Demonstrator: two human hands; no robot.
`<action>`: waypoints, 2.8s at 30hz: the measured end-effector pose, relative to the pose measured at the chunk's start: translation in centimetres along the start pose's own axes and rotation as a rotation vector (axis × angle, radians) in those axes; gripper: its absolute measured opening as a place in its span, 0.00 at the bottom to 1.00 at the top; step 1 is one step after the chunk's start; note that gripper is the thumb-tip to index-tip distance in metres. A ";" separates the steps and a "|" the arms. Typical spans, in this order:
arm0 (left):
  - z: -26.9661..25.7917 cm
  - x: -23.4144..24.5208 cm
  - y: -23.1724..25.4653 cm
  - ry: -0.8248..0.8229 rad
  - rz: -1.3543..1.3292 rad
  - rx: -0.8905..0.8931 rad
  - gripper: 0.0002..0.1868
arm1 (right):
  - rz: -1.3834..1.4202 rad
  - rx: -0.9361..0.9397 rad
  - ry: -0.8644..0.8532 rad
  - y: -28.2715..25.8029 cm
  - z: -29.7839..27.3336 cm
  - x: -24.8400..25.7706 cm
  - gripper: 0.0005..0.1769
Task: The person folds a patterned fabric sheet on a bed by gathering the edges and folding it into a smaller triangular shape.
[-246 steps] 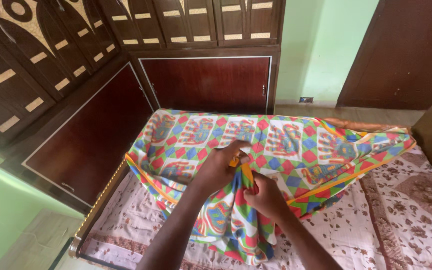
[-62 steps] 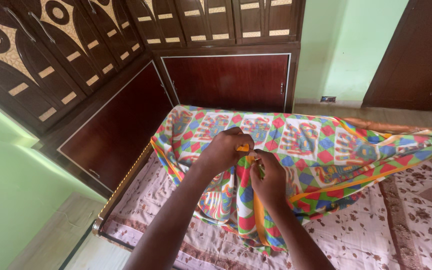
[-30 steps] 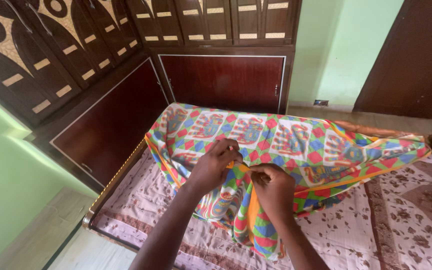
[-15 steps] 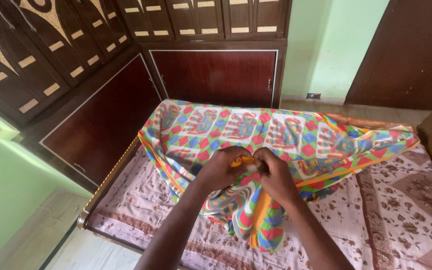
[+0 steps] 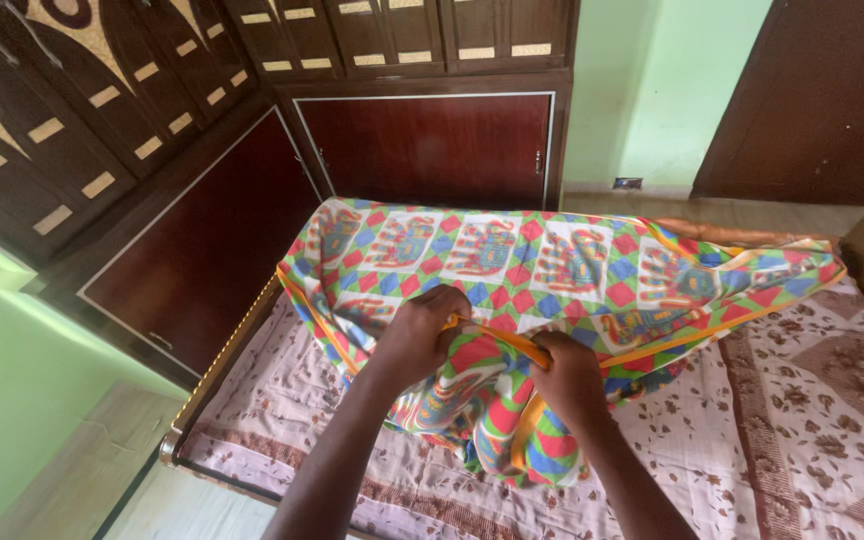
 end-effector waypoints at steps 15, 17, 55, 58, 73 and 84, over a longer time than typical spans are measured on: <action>-1.4 -0.7 -6.1 0.080 -0.236 0.220 0.05 | 0.323 -0.013 -0.101 1.7 2.6 0.3 0.09; -1.5 -1.3 -6.6 0.036 -0.227 0.254 0.05 | 0.380 -0.087 -0.154 1.6 2.8 0.3 0.10; -1.0 -7.0 -10.7 0.226 -0.555 0.391 0.15 | 0.310 0.155 -0.123 -3.5 5.1 -0.5 0.07; -0.5 -6.6 -10.2 0.132 -0.548 0.364 0.15 | 0.229 0.118 -0.163 -3.5 4.6 -0.8 0.09; -1.1 -6.4 -8.9 -0.146 -0.043 0.438 0.13 | -0.065 -0.195 -0.568 7.4 0.0 -3.7 0.12; -2.6 -5.7 -9.7 -0.147 -0.306 0.649 0.19 | 0.490 -0.241 -0.611 8.8 -0.2 -0.8 0.14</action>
Point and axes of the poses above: each hand's wrist, its own z-axis towards the middle knuckle, its own x-axis out of the back of the hand, y = z × x, the point moved 7 cm from there along z, towards the middle knuckle, and after that the axes turned 2 degrees about -x, right-handed, at the moved point
